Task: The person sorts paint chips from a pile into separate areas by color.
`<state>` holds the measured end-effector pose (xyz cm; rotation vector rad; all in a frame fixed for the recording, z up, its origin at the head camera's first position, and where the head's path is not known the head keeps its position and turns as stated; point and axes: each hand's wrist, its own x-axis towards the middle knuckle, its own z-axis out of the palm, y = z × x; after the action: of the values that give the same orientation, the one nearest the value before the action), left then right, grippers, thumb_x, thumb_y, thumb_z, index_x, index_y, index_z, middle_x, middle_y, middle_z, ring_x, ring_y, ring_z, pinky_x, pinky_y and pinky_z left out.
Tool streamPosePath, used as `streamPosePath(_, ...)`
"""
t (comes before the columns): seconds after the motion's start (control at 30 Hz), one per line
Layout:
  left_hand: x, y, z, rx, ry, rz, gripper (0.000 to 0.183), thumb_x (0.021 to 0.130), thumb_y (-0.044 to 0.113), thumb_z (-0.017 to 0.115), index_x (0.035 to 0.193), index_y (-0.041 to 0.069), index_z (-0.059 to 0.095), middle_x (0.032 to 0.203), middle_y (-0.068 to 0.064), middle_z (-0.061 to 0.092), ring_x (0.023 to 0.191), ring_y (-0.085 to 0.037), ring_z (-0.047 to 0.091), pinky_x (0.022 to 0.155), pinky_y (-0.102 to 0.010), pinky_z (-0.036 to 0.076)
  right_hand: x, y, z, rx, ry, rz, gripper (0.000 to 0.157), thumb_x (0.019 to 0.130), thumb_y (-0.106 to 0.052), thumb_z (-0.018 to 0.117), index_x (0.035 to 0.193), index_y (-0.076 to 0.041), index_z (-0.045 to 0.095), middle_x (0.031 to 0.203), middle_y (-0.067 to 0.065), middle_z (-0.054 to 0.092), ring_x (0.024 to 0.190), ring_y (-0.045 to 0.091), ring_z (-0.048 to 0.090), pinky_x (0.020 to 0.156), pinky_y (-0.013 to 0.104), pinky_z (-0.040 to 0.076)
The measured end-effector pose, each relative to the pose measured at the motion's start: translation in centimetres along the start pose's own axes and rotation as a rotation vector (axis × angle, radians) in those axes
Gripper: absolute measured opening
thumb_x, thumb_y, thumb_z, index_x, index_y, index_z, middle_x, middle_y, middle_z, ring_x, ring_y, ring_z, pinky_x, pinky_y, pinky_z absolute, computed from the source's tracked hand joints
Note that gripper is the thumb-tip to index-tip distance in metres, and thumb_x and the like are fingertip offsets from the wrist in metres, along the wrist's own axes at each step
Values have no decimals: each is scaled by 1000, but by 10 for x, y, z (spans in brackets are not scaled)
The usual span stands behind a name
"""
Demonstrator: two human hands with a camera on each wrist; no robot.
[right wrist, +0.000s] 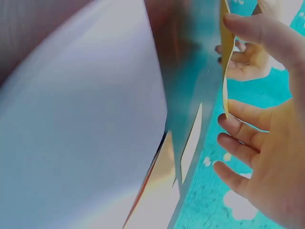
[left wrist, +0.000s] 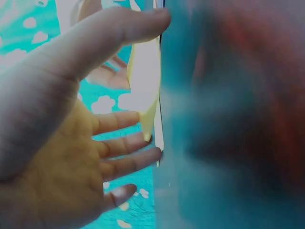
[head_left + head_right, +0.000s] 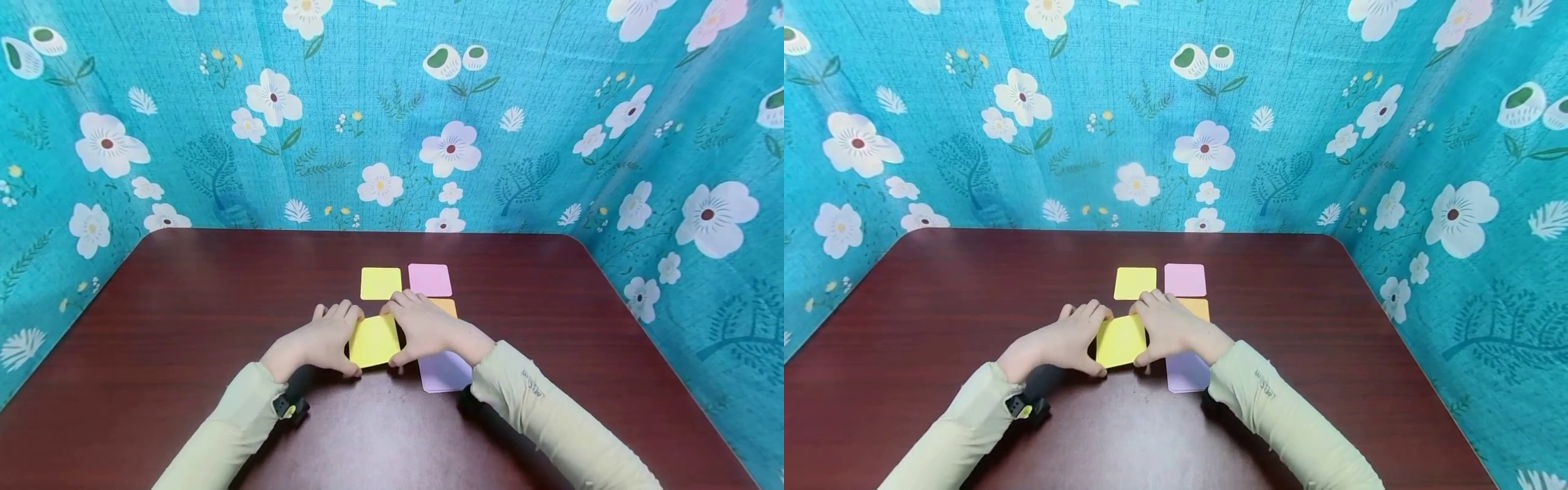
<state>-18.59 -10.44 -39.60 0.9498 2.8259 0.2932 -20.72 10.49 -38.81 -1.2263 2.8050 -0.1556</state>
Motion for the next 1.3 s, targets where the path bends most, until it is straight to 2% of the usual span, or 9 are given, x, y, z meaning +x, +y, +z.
streamPosePath(0.17,17,-14,-3,-68,1,-15,80,62,46,76,121,6,41,108,-4,42,98,-20,41,77,-38,25,10,16,-2,12,1,51,73,62,-53,70,118,-9,52,113,4,49,108,20,41,89,39,35)
streamPosePath(0.37,33,-26,-4,-110,3,-45,73,66,43,76,121,8,42,114,-5,42,103,-21,41,81,-40,24,22,29,-4,6,-21,107,74,65,-51,70,123,-8,51,117,5,48,108,20,39,91,39,34)
streamPosePath(0.5,45,-33,-5,-111,39,-75,67,67,41,76,117,9,45,117,-6,43,103,-23,41,82,-42,23,31,37,-6,-4,-22,150,74,67,-49,70,125,-8,50,118,6,48,106,21,39,90,40,35)
streamPosePath(0.73,65,-44,-7,-124,102,-103,56,69,36,76,111,9,49,117,-7,47,105,-25,43,85,-45,21,45,51,-5,-13,-2,231,70,69,-46,70,125,-9,50,123,7,50,114,25,40,95,46,32)
streamPosePath(1.13,90,-52,-4,-140,107,-139,44,73,30,75,106,12,52,118,-7,50,105,-26,41,87,-46,19,56,64,5,-28,-5,336,58,74,-46,66,120,-13,55,127,7,50,119,26,37,99,47,27)
streamPosePath(1.3,93,-52,-3,-140,51,-145,36,75,30,73,101,14,55,127,-7,47,109,-27,39,85,-46,19,58,65,7,-8,-50,346,54,75,-45,64,118,-14,56,130,8,48,120,26,36,98,47,27)
